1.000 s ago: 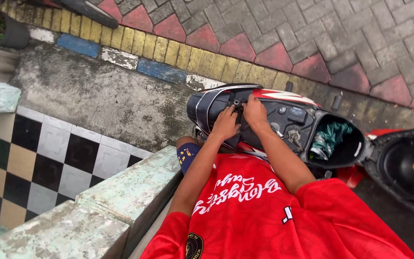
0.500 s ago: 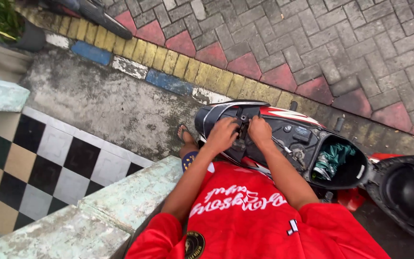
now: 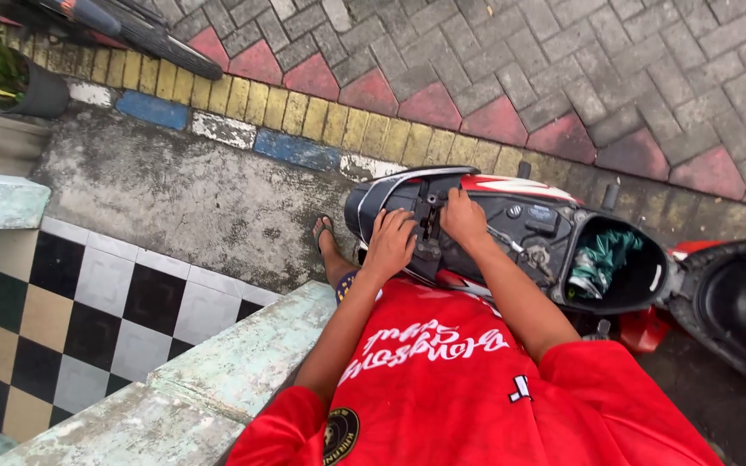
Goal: A person uses a wrench to work on bolts inside the under-seat storage area of a motorcycle.
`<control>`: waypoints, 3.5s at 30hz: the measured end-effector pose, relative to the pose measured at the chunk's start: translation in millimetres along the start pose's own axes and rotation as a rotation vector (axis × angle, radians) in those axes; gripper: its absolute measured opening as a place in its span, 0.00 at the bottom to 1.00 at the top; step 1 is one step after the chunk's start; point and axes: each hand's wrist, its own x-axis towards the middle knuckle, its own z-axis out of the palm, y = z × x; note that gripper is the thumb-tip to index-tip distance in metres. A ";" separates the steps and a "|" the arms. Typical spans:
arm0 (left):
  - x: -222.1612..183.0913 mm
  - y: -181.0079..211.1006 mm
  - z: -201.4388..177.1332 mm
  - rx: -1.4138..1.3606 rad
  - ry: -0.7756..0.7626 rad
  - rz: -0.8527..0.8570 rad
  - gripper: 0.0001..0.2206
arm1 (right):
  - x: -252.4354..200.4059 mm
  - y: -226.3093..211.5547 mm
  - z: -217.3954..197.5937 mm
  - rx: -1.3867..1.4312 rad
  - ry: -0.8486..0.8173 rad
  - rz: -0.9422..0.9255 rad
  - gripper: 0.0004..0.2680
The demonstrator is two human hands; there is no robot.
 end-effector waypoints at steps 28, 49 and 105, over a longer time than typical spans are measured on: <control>20.9 -38.1 -21.3 0.262 0.012 -0.286 0.32 | 2.9 1.5 23.1 -0.073 0.010 0.052 0.09; 1.2 -24.1 -18.0 -0.013 -0.071 -0.424 0.46 | 0.3 -14.6 -24.7 0.100 -0.163 0.109 0.15; 10.8 -29.8 -34.5 -0.141 -0.111 -0.488 0.40 | -103.1 79.5 -80.4 0.516 0.130 0.531 0.06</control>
